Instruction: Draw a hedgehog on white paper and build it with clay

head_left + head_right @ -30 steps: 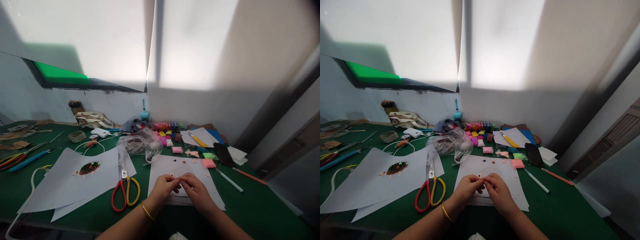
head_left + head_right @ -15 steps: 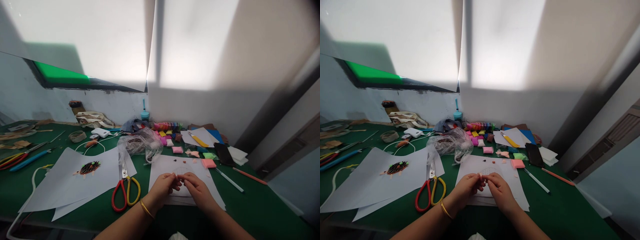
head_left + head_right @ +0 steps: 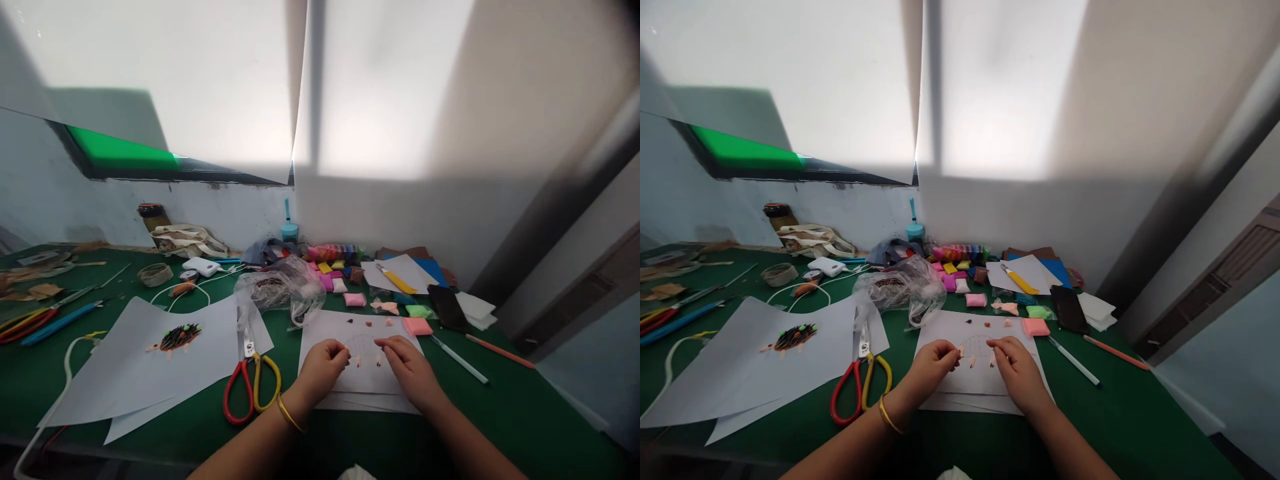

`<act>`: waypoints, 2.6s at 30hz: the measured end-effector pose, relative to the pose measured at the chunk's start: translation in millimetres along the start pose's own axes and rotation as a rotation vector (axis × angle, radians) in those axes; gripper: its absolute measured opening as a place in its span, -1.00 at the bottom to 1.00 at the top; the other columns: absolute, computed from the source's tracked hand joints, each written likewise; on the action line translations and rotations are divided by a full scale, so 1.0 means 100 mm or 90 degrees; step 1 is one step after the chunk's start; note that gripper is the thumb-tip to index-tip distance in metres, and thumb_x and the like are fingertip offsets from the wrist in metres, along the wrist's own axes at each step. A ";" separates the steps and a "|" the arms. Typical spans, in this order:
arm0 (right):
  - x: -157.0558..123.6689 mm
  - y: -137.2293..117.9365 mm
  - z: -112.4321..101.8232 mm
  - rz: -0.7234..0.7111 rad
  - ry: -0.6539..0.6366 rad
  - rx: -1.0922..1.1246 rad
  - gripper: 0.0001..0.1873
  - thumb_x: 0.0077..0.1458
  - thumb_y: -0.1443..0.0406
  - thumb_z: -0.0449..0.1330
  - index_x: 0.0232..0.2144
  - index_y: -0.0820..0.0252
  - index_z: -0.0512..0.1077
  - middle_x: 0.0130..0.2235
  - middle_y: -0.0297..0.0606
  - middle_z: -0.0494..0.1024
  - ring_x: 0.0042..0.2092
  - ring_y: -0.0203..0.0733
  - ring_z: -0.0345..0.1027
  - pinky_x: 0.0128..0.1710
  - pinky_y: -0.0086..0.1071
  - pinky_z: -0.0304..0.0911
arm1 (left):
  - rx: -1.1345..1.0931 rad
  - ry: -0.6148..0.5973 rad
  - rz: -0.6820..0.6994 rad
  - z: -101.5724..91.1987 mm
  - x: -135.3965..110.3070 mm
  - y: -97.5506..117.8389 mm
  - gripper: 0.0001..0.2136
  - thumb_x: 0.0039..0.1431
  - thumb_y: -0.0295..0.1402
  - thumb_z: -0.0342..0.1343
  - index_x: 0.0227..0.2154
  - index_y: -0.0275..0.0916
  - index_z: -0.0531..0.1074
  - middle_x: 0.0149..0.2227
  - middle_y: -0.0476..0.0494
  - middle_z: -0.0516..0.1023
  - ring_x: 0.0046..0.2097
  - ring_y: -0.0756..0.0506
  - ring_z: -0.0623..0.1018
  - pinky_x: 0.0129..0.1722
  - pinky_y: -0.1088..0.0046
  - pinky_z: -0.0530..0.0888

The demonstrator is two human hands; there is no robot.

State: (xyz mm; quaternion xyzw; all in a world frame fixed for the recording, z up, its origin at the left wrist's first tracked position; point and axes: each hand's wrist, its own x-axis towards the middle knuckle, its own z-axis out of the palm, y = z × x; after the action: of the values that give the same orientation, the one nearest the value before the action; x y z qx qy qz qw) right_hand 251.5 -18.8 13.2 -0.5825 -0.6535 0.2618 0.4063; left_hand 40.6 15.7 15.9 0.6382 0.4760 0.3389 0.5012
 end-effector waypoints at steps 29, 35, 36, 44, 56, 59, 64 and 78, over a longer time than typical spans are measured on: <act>-0.06 0.13 0.13 0.028 -0.027 -0.095 -0.72 0.16 0.23 0.02 -0.15 0.09 0.45 -0.13 -0.23 0.51 -0.09 -0.12 0.39 -0.09 -0.26 0.29 | 0.657 0.005 0.162 0.08 -0.09 -0.09 -0.81 0.11 -0.17 0.21 -0.33 -0.17 0.49 -0.29 -0.06 0.53 -0.24 -0.13 0.47 -0.29 0.36 0.25; -0.09 0.11 0.17 -0.053 -0.052 -0.076 -0.76 0.17 0.27 0.02 -0.18 0.11 0.45 -0.19 -0.23 0.50 -0.16 -0.14 0.39 -0.11 -0.26 0.30 | 0.664 0.029 0.161 0.12 -0.06 -0.03 -0.79 0.10 -0.16 0.22 -0.37 -0.19 0.45 -0.33 -0.06 0.52 -0.28 -0.13 0.47 -0.32 0.37 0.24; -0.10 0.10 0.18 -0.068 -0.059 -0.075 -0.77 0.17 0.28 0.02 -0.19 0.10 0.45 -0.20 -0.23 0.50 -0.17 -0.15 0.39 -0.11 -0.26 0.30 | 0.674 0.028 0.155 0.14 -0.05 -0.01 -0.79 0.11 -0.16 0.21 -0.36 -0.20 0.45 -0.34 -0.07 0.52 -0.28 -0.13 0.47 -0.32 0.37 0.24; -0.12 0.05 0.23 -0.107 -0.084 -0.088 -0.74 0.19 0.31 0.00 -0.21 0.09 0.49 -0.23 -0.24 0.47 -0.21 -0.17 0.38 -0.18 -0.28 0.31 | 0.722 0.019 0.101 0.23 -0.03 0.00 -0.77 0.17 -0.17 0.12 -0.26 -0.24 0.44 -0.30 -0.14 0.51 -0.26 -0.17 0.50 -0.32 0.33 0.28; -0.13 -0.01 0.24 -0.078 -0.081 -0.043 -0.74 0.19 0.24 0.03 -0.19 0.09 0.49 -0.22 -0.20 0.48 -0.21 -0.14 0.37 -0.16 -0.24 0.32 | 0.469 0.035 0.144 0.20 -0.11 -0.05 -0.88 0.13 -0.28 0.15 -0.34 -0.21 0.47 -0.30 -0.10 0.51 -0.23 -0.13 0.47 -0.23 0.36 0.30; -0.13 -0.02 0.26 -0.066 -0.058 0.015 -0.79 0.18 0.22 0.06 -0.23 0.10 0.48 -0.25 -0.22 0.46 -0.23 -0.15 0.36 -0.20 -0.27 0.32 | 0.172 0.000 0.067 0.20 -0.12 -0.07 -0.86 0.09 -0.25 0.15 -0.39 -0.23 0.47 -0.37 -0.05 0.51 -0.30 -0.08 0.46 -0.29 0.42 0.33; -0.17 -0.13 0.27 -0.065 -0.033 0.071 -0.81 0.19 0.20 0.07 -0.26 0.09 0.47 -0.30 -0.26 0.44 -0.28 -0.19 0.33 -0.28 -0.32 0.29 | -0.196 -0.056 -0.050 0.21 -0.15 -0.06 -0.73 0.04 -0.15 0.14 -0.43 -0.30 0.44 -0.50 -0.01 0.43 -0.44 -0.01 0.41 -0.35 0.46 0.31; -0.17 -0.35 0.26 -0.039 -0.060 0.074 -0.80 0.16 0.17 0.10 -0.35 0.07 0.49 -0.30 -0.26 0.49 -0.25 -0.15 0.36 -0.22 -0.29 0.31 | -0.244 -0.079 -0.073 0.19 -0.24 0.08 -0.59 0.01 0.02 0.12 -0.51 -0.30 0.42 -0.56 -0.01 0.37 -0.49 0.02 0.32 -0.42 0.49 0.22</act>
State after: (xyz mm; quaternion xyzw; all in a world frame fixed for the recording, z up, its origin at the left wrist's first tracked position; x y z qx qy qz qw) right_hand 210.9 -38.0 24.2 -0.5249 -0.6729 0.3142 0.4159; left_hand 52.4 -13.2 20.1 0.5231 0.4065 0.3543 0.6600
